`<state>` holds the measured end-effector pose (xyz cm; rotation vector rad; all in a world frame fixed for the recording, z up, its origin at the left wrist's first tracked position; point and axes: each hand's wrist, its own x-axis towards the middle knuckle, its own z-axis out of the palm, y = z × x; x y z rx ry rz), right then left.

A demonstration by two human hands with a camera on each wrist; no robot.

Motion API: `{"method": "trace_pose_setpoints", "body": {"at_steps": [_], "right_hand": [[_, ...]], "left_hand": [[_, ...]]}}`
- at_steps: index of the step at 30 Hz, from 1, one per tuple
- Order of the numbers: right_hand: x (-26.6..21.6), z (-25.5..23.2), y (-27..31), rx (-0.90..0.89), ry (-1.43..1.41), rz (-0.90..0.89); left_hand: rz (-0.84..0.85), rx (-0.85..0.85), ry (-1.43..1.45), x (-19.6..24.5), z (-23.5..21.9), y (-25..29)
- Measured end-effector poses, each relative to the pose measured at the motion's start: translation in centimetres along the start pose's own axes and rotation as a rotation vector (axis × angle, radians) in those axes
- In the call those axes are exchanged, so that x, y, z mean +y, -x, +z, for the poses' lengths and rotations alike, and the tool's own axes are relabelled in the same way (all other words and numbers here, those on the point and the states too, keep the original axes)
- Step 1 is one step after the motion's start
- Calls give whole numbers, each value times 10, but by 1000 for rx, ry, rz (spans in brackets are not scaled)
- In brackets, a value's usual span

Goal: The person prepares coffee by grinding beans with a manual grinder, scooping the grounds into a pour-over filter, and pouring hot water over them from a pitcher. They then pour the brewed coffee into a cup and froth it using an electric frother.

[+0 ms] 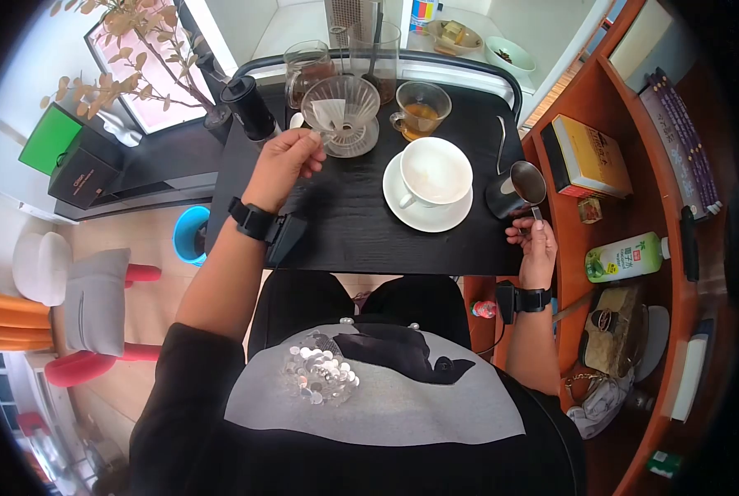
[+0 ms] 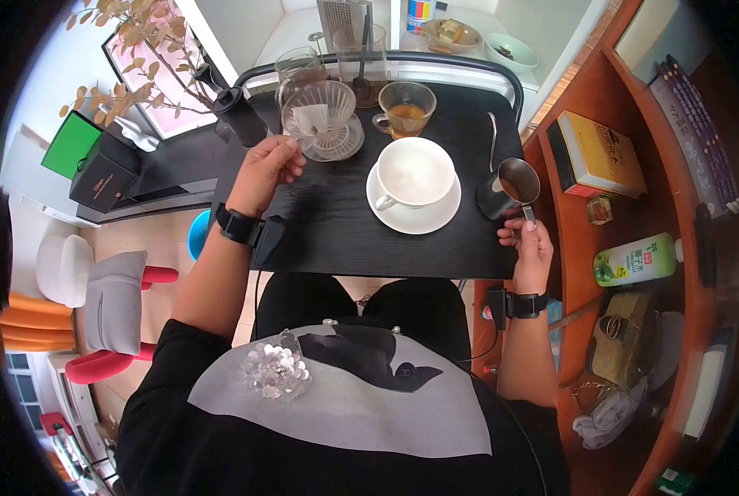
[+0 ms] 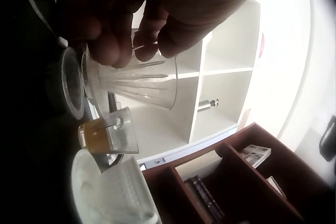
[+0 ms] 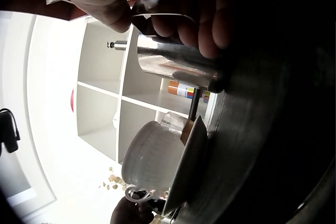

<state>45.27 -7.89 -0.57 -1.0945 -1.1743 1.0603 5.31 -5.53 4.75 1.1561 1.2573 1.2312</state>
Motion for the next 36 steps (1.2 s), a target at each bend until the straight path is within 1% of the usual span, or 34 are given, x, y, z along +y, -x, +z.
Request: {"method": "trace_pose_setpoints", "body": {"at_steps": [3, 5, 10, 18, 21, 23, 24, 26, 27, 28, 30, 31, 32, 34, 35, 36], "right_hand": [[2, -1, 0, 7, -4, 2], [1, 0, 0, 9, 2, 1], [3, -1, -1, -4, 2, -6], [3, -2, 0, -4, 3, -10], [3, -2, 0, -1, 7, -2], [2, -2, 0, 2, 0, -3], [2, -1, 0, 0, -4, 0], [0, 1, 1, 13, -10, 1], [-1, 1, 1, 19, -12, 4], [0, 1, 1, 23, -13, 5], [0, 0, 1, 16, -12, 14], [0, 0, 0, 17, -14, 11], [1, 0, 0, 18, -9, 10], [1, 0, 1, 23, -3, 7], [0, 1, 1, 22, 6, -2], [-1, 2, 1, 22, 15, -10]], "left_hand": [[-4, -25, 10, -7, 5, -3], [-35, -10, -16, -10, 7, -4], [-42, 13, 21, -19, 5, -11], [-55, 32, -16, -17, 6, -15], [-52, 52, -79, -13, 6, -12], [2, 191, -107, -7, 9, -8], [5, 186, -110, -5, 11, -6], [349, 284, -263, -3, 16, -2], [480, 283, -338, 6, 27, 4], [479, 279, -338, 17, 35, 9], [464, 213, -512, 35, 48, 16], [426, 207, -522, 33, 52, 13], [428, 206, -523, 31, 55, 9], [418, 75, -533, 33, 64, 5], [344, 4, -523, 35, 67, 10], [346, -2, -521, 33, 71, 12]]}}
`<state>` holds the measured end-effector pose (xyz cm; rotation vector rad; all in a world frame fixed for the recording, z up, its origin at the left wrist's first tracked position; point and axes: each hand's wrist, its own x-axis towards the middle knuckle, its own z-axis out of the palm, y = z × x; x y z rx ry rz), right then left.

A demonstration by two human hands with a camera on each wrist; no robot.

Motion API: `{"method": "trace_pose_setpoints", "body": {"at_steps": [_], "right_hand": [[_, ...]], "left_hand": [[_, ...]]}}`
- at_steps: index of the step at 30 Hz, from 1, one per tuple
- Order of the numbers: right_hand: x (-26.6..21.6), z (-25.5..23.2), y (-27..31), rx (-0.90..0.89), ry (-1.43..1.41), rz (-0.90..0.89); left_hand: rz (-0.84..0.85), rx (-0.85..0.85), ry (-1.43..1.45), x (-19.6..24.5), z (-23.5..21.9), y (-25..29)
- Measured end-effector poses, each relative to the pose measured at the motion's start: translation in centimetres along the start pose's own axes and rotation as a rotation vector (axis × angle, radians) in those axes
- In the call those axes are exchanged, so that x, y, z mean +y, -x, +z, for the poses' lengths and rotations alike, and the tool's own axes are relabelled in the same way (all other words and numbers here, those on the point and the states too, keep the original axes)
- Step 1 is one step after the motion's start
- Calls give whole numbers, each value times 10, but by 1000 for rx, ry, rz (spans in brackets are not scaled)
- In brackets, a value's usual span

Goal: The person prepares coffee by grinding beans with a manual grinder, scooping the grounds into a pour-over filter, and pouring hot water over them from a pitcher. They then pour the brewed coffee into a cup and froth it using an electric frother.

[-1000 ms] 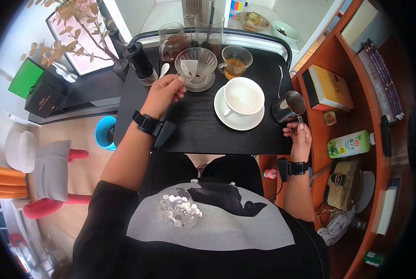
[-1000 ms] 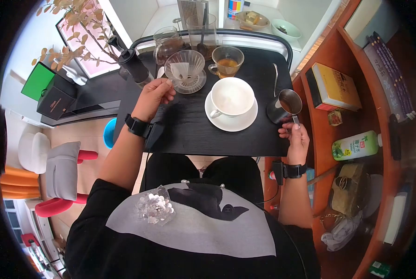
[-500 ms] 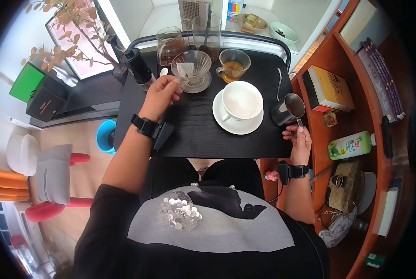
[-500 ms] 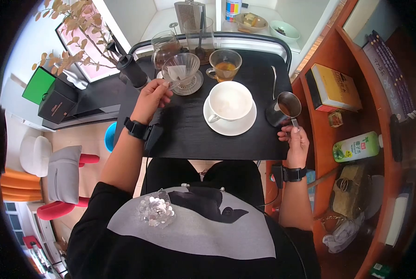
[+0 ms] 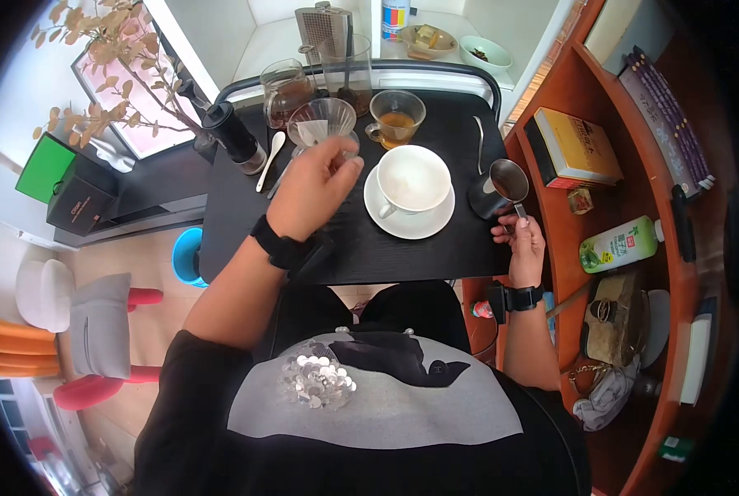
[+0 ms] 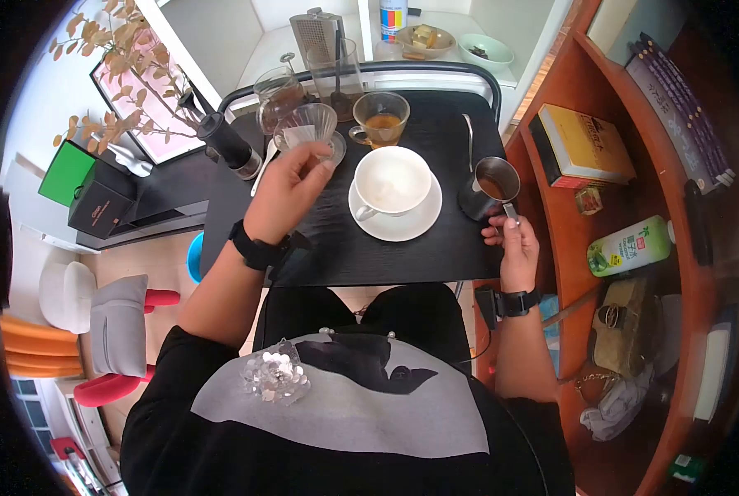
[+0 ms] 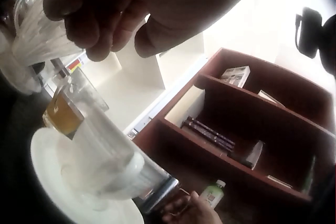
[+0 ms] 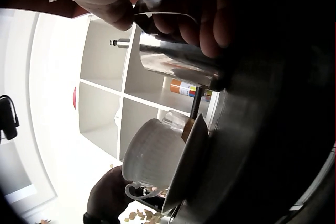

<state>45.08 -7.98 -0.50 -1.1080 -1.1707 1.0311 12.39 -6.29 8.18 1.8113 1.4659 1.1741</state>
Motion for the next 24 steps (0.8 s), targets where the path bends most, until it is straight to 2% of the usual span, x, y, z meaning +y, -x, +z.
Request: {"method": "trace_pose_setpoints", "body": {"at_steps": [2, 3, 4, 7, 8, 10, 15, 20, 22, 23, 24], "right_hand": [[0, 2, 0, 13, 9, 5], [-1, 2, -1, 20, 14, 9], [0, 1, -1, 23, 20, 9], [1, 1, -7, 28, 11, 50], [-1, 2, -9, 27, 15, 49], [-4, 5, -16, 45, 20, 107], [-2, 12, -40, -32, 10, 195], [-1, 19, -70, -73, -36, 233], [-4, 25, -76, 24, 29, 197], [-5, 27, -77, 16, 33, 193], [-4, 28, -76, 124, 110, 129]], "left_hand": [[38, -82, -70, -2, 7, 7], [-41, -130, -37, -3, 9, 11], [-40, -132, -31, -10, 14, 17], [178, -197, -151, -30, 26, 33], [178, -196, -148, -33, 28, 37], [210, -300, -248, -35, 31, 45], [175, -322, -305, -32, 28, 54], [231, -285, -320, -34, 26, 60], [235, -253, -320, -34, 24, 65], [235, -231, -321, -35, 22, 67], [231, -223, -320, -36, 21, 69]]}}
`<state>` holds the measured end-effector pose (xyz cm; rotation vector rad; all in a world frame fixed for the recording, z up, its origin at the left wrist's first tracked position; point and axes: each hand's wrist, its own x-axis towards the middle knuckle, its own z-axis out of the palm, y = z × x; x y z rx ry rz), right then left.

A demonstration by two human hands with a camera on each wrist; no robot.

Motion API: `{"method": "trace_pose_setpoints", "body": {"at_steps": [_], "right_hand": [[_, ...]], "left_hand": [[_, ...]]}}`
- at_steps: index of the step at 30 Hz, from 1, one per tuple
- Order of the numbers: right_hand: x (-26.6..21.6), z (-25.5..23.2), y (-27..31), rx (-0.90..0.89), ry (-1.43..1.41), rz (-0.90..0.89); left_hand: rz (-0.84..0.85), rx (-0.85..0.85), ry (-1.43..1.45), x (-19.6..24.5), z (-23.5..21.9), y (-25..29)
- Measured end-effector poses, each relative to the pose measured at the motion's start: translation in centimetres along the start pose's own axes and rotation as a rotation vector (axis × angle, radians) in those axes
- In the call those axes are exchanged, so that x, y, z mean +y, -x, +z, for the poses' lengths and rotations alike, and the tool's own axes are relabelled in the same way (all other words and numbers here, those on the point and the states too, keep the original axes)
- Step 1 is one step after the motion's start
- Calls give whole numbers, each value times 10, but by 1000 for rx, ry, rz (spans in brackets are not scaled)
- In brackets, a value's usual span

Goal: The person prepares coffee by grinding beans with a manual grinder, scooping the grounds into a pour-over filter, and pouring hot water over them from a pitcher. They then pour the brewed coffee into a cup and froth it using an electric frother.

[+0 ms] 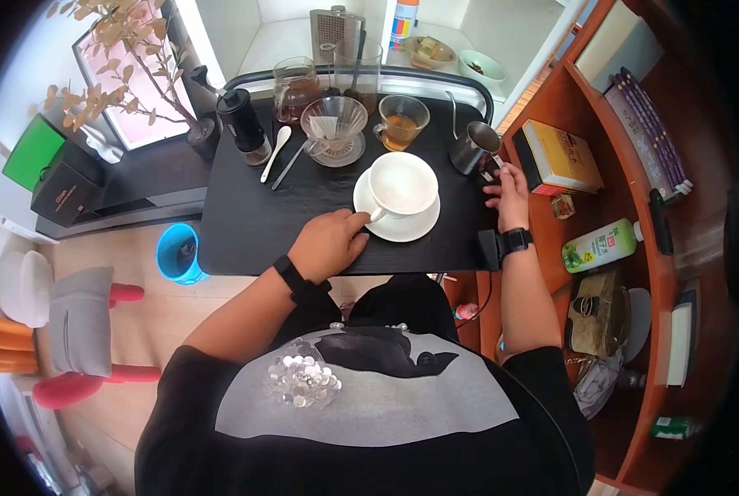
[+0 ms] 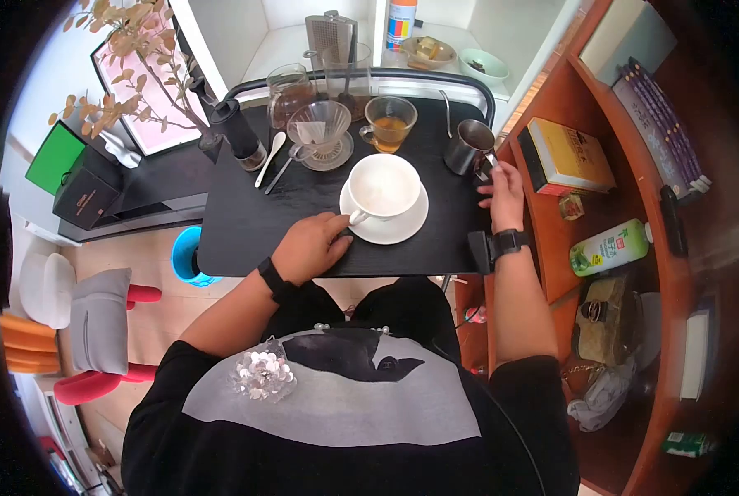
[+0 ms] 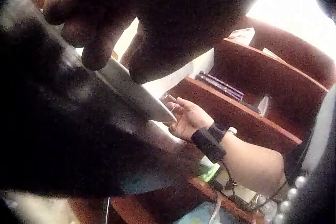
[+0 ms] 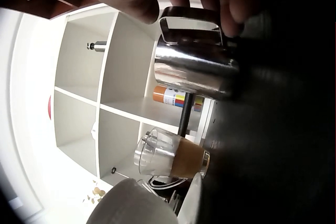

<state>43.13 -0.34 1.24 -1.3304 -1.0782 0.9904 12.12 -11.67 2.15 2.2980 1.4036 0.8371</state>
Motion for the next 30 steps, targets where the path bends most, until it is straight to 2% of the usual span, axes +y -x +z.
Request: {"method": "trace_pose_setpoints", "body": {"at_steps": [2, 4, 6, 9, 11, 12, 14, 15, 17, 18, 20, 21, 23, 24, 26, 27, 28, 29, 30], "right_hand": [[3, -1, 7, 174, 92, -126], [8, 2, 17, 182, 141, -320], [1, 11, 34, -17, 229, -365], [-32, 43, 52, -390, 199, -222], [-49, 65, 50, -579, 222, 11], [-46, 74, 42, -685, 195, 3], [-50, 96, 31, -787, 207, 60], [-51, 107, 24, -788, 206, 57], [-47, 124, 12, -838, 145, 209], [-41, 130, 8, -841, 142, 206], [-29, 141, 1, -809, 23, 337], [-26, 145, 1, -813, 20, 337], [-23, 149, 4, -800, -38, 314], [-22, 149, 4, -800, -39, 316], [-23, 149, 4, -797, 28, 264], [-22, 150, 4, -796, 28, 262], [-21, 150, 3, -808, 93, 181], [-18, 151, 2, -819, 159, 101], [-16, 153, 1, -820, 161, 99]], "left_hand": [[-9, 20, -51, -3, -1, 6], [-18, 29, -46, -7, -3, 12], [-19, 26, -37, -8, -6, 18], [-31, 31, -35, -10, -12, 26], [-47, 88, -34, -12, -14, 32], [-42, 88, -33, -12, -16, 34], [-93, 100, -31, -13, -19, 38], [-92, 101, -33, -13, -19, 40], [-86, 146, -22, -16, -19, 43], [-87, 148, -27, -17, -20, 43], [-100, 144, 101, -18, -22, 44], [-103, 144, 98, -24, -22, 45], [-204, 170, 350, -39, -21, 44], [-205, 169, 350, -44, -24, 42], [-495, 152, 826, -55, -31, 31], [-495, 95, 828, -64, -36, 25], [-493, 96, 828, -66, -40, 16], [-574, 135, 912, -64, -45, 6], [-654, 175, 996, -65, -48, -2]]}}
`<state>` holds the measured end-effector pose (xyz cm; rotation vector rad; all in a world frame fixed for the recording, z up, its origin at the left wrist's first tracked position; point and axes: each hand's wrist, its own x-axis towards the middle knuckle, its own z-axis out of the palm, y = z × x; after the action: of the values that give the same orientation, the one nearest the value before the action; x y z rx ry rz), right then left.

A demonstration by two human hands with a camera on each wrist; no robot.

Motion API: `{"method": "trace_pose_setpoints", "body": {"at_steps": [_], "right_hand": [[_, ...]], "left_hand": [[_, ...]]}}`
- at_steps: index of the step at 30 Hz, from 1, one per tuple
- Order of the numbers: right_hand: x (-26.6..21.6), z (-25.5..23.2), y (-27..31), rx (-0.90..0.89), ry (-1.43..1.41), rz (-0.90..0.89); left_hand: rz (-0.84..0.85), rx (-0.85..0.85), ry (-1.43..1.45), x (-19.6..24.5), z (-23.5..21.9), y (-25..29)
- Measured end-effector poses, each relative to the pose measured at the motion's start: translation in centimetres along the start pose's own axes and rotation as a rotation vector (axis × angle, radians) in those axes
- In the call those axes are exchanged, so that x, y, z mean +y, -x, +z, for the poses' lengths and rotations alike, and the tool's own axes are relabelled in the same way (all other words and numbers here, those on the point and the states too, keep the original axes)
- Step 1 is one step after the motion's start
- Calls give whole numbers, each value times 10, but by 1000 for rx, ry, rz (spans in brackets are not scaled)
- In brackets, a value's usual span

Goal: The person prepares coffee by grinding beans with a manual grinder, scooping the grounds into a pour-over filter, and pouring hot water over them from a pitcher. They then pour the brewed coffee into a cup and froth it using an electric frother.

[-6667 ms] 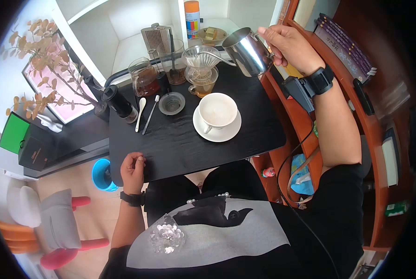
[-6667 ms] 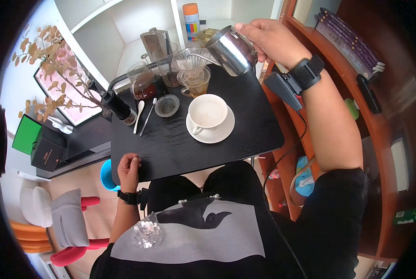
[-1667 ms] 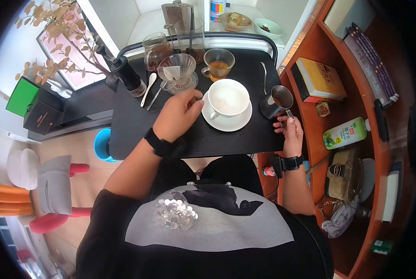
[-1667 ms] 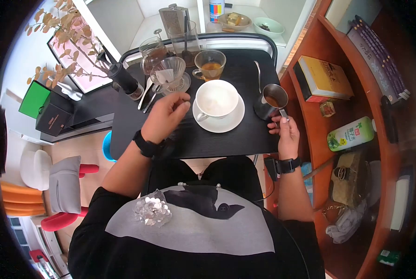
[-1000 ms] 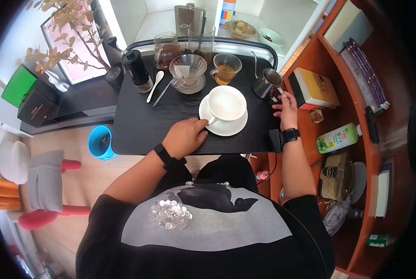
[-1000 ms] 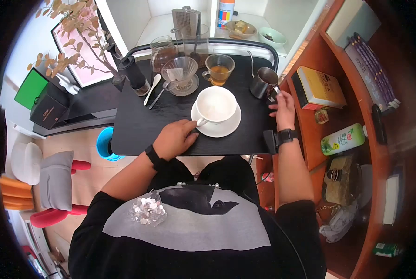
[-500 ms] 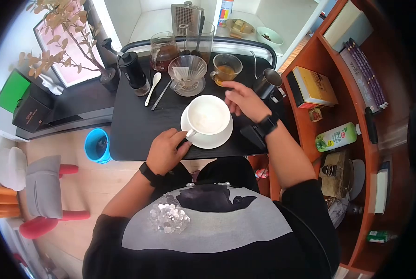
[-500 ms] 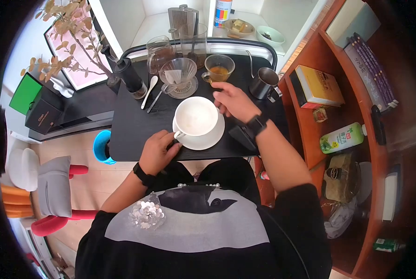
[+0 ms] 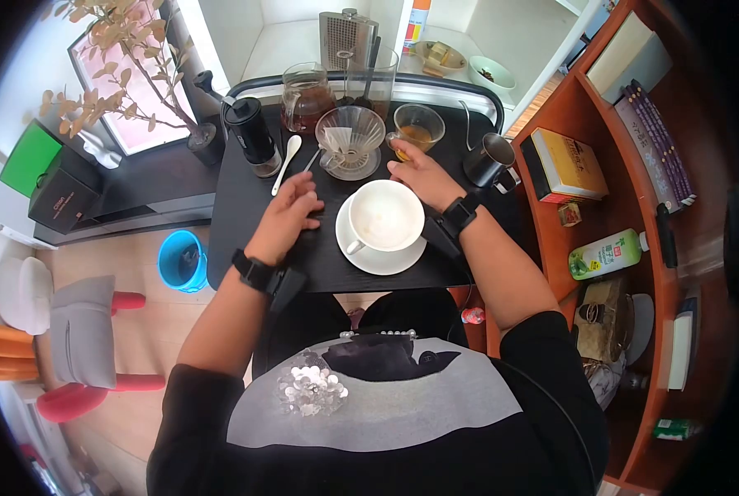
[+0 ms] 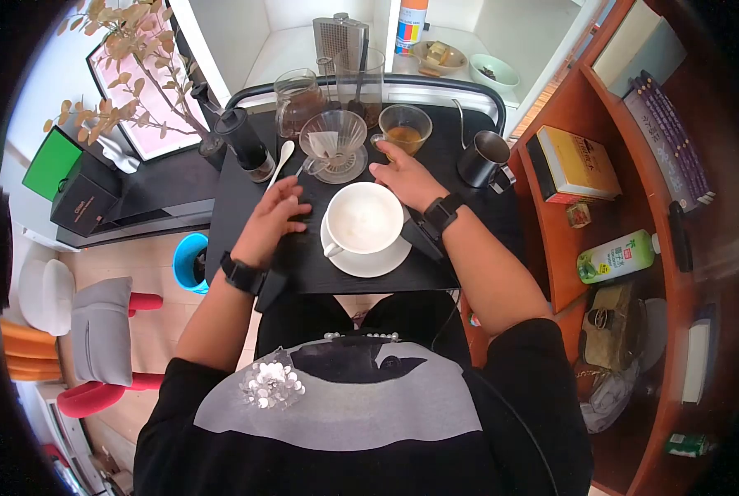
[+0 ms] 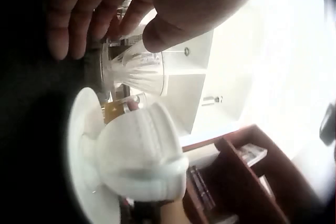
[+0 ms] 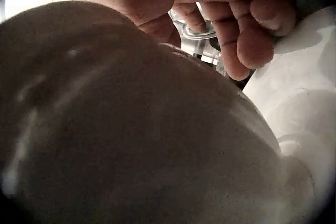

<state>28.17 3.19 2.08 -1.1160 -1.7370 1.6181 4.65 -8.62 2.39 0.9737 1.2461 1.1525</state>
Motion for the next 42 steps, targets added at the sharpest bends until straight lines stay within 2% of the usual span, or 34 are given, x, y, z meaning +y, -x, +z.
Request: {"method": "trace_pose_setpoints", "body": {"at_steps": [3, 5, 12, 14, 18, 20, 21, 23, 26, 33, 42], "right_hand": [[1, 1, -7, 36, 123, -40], [-7, 0, -7, 25, 199, 16], [-13, -11, 3, 26, 182, 69], [-18, -11, 12, 105, 226, 46], [-20, -14, 19, 229, 230, 58], [-19, -18, 19, 337, 185, 116], [-16, -21, 18, 336, 184, 116], [-4, -28, 16, 422, -6, 66], [5, -38, 17, 459, -124, 57], [14, -36, 58, 445, -233, 31], [17, -36, 102, 433, -257, 41]], "left_hand": [[-59, -30, 111, 3, 0, -21], [-91, -49, 214, 4, 1, -31], [-88, -154, 270, 6, 8, -44], [-112, -103, 287, 9, 12, -46], [-137, -147, 345, 4, 12, -55], [-143, -139, 354, 3, 17, -57], [-143, -137, 354, 1, 18, -60], [-153, -199, 382, -1, 19, -67], [-174, -228, 378, 2, 23, -74], [-192, -278, 319, 8, 32, -93], [-238, -256, 266, 19, 46, -110]]}}
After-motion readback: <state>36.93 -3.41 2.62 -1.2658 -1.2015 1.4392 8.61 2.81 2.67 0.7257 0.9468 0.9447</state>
